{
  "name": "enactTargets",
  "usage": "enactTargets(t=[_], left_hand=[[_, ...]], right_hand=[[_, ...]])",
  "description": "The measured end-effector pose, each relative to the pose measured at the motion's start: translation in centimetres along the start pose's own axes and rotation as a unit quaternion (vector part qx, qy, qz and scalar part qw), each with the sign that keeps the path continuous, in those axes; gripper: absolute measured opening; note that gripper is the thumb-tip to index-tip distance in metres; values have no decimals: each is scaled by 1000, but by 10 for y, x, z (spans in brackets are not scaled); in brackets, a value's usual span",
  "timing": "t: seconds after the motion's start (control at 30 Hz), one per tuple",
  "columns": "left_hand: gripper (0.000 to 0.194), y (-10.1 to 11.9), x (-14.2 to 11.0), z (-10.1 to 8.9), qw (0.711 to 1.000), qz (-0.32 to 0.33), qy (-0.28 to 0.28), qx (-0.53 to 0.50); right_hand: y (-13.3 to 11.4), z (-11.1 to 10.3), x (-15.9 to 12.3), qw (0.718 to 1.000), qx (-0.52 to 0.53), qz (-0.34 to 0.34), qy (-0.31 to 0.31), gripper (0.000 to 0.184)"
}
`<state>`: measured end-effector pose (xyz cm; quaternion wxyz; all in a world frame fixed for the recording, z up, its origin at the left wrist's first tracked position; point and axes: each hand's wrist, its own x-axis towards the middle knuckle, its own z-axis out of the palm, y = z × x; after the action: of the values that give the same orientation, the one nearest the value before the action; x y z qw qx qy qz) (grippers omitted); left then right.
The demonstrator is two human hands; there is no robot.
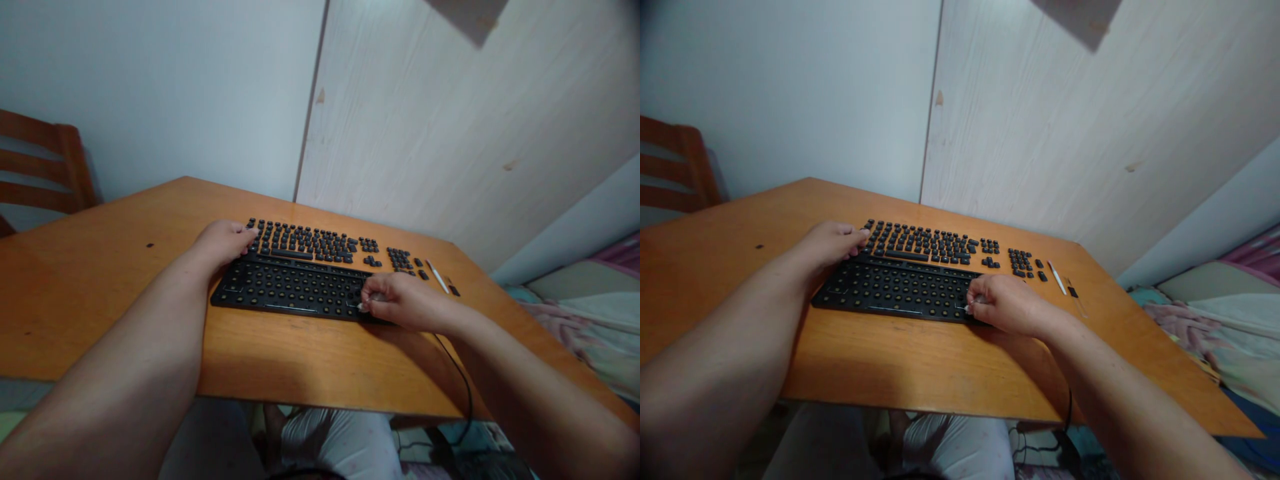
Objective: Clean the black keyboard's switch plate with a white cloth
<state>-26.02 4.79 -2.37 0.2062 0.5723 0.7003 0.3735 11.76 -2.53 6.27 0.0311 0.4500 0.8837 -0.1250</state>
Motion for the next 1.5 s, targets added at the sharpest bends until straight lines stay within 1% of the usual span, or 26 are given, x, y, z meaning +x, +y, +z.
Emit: enactTargets(t=[0.1, 0.2, 0.3, 0.47, 0.63, 0.73, 0.83, 0.9, 0.97, 1.07, 1.23, 1.33, 1.5], left_hand=[[46, 0, 1, -1, 1000, 4, -5, 6], [44, 2, 0, -1, 1000, 8, -7, 11], [45, 3, -2, -1, 1000, 6, -1, 10], [44, 1, -1, 1, 1000, 12, -2, 5], [46, -3, 1, 3, 1000, 12, -1, 6], [47, -4, 0, 4, 1000, 9, -2, 0], [49, -3, -2, 4, 1000, 16, -2, -9], [48, -3, -2, 4, 1000, 20, -4, -15], [46, -3, -3, 3, 1000, 20, -7, -17], [46, -2, -3, 4, 999, 19, -10, -23], [45, -2, -6, 8, 999, 16, 1, -36], [45, 0, -7, 9, 999, 14, 4, -37], [46, 4, -9, 6, 1000, 15, -2, -19]], right_hand=[[-10, 9, 4, 999, 14, -35, 22, 10], [-12, 15, 6, 999, 5, -52, 14, 9], [-9, 15, 7, 999, -17, -42, -2, 11], [-1, 7, 4, 999, -36, -28, -20, 10], [1, 8, 4, 1000, 2, -4, -6, 10], [3, 12, 4, 1000, -3, -15, -3, 9], [6, 11, 5, 1000, -19, -14, -20, 8], [6, 8, 6, 1000, -5, -10, -24, 7], [3, 5, 9, 999, 29, -20, -21, 8], [-13, 5, 20, 995, 80, -51, 0, 10], [-56, 14, 50, 986, 117, -121, 21, 7], [-79, 18, 71, 981, 113, -152, 35, 8], [-109, 25, 101, 981, 71, -174, 51, 8]])
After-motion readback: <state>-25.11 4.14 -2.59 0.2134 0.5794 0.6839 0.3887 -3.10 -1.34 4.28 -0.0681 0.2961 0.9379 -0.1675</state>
